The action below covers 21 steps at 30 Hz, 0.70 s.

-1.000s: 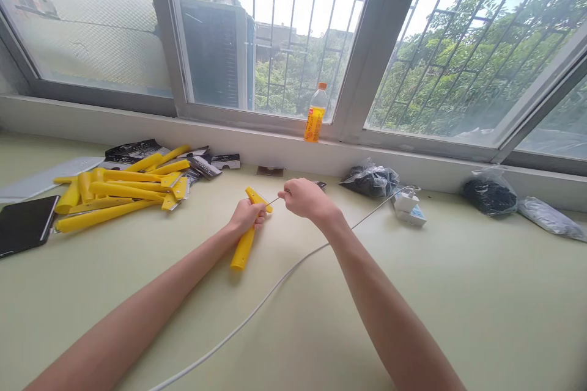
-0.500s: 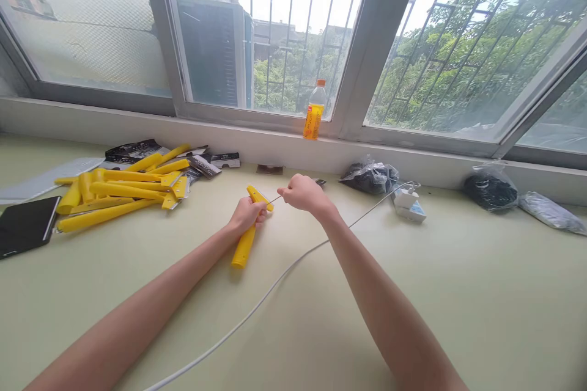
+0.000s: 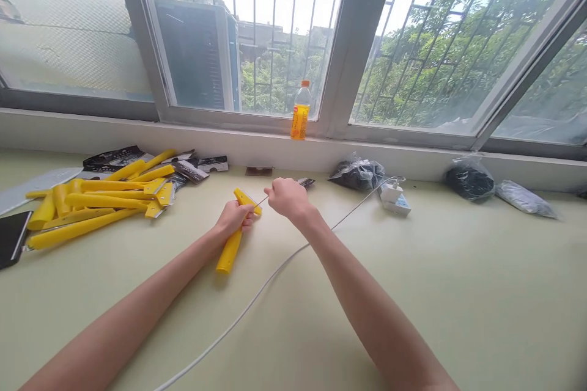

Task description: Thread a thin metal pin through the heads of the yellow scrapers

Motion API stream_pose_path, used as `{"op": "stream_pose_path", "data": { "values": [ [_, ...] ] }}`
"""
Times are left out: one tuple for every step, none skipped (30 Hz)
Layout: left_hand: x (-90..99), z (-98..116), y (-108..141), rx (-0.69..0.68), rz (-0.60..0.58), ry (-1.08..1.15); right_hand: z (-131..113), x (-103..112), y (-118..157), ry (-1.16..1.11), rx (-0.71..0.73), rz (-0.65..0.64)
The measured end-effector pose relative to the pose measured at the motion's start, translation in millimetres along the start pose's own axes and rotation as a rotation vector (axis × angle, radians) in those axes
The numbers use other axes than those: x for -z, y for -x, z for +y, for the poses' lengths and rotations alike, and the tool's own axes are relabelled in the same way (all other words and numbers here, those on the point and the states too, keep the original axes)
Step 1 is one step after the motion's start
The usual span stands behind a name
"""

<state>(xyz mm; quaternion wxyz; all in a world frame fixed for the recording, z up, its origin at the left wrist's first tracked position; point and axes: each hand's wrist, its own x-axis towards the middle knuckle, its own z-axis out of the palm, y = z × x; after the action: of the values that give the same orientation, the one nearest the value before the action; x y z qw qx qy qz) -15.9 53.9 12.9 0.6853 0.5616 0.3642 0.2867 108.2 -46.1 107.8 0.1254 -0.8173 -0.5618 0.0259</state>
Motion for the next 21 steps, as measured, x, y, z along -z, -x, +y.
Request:
{"op": "stream_pose_path", "data": {
  "values": [
    [1.2, 1, 0, 0.008, -0.005, 0.001, 4, 4, 1, 0.004, 0.071, -0.010],
    [2.9, 3, 0, 0.018, -0.010, 0.005, 8, 7, 2, 0.000, 0.139, -0.023],
    [4.9, 5, 0, 0.034, -0.018, 0.012, 11, 11, 3, -0.014, 0.193, -0.043],
    [7.3, 7, -2, 0.059, -0.030, 0.018, 13, 13, 4, -0.028, 0.222, -0.068],
    [9.7, 8, -3, 0.089, -0.045, 0.023, 15, 15, 5, -0.036, 0.237, -0.090],
    [12.1, 10, -5, 0.120, -0.062, 0.025, 16, 17, 4, -0.038, 0.241, -0.105],
    [14.0, 11, -7, 0.149, -0.078, 0.024, 16, 17, 4, -0.032, 0.243, -0.112],
    [15.4, 12, -7, 0.169, -0.089, 0.020, 17, 16, 3, -0.024, 0.248, -0.111],
    [16.1, 13, -7, 0.178, -0.093, 0.017, 18, 15, 2, -0.018, 0.253, -0.105],
    [16.0, 13, -6, 0.176, -0.090, 0.013, 19, 14, 1, -0.014, 0.258, -0.095],
    [15.1, 14, -4, 0.164, -0.081, 0.007, 20, 12, 0, -0.012, 0.261, -0.086],
    [13.7, 14, -2, 0.147, -0.071, -0.001, 22, 11, -1, -0.013, 0.265, -0.076],
    [12.0, 14, 0, 0.126, -0.062, -0.007, 23, 9, -2, -0.019, 0.269, -0.071],
    [10.3, 13, 2, 0.107, -0.058, -0.013, 25, 8, -3, -0.026, 0.276, -0.064],
    [8.9, 13, 4, 0.089, -0.057, -0.016, 26, 7, -3, -0.031, 0.284, -0.056],
    [7.9, 12, 5, 0.074, -0.057, -0.014, 26, 6, -4, -0.032, 0.290, -0.047],
    [7.3, 11, 5, 0.063, -0.058, -0.007, 26, 5, -4, -0.027, 0.294, -0.033],
    [7.2, 10, 5, 0.053, -0.057, 0.003, 25, 5, -4, -0.017, 0.298, -0.017],
    [7.3, 9, 5, 0.045, -0.056, 0.011, 23, 4, -4, -0.005, 0.299, -0.001],
    [7.4, 9, 4, 0.041, -0.055, 0.016, 21, 3, -3, 0.005, 0.299, 0.014],
    [7.5, 8, 4, 0.038, -0.055, 0.017, 19, 2, -3, 0.012, 0.297, 0.025]
  ]
}}
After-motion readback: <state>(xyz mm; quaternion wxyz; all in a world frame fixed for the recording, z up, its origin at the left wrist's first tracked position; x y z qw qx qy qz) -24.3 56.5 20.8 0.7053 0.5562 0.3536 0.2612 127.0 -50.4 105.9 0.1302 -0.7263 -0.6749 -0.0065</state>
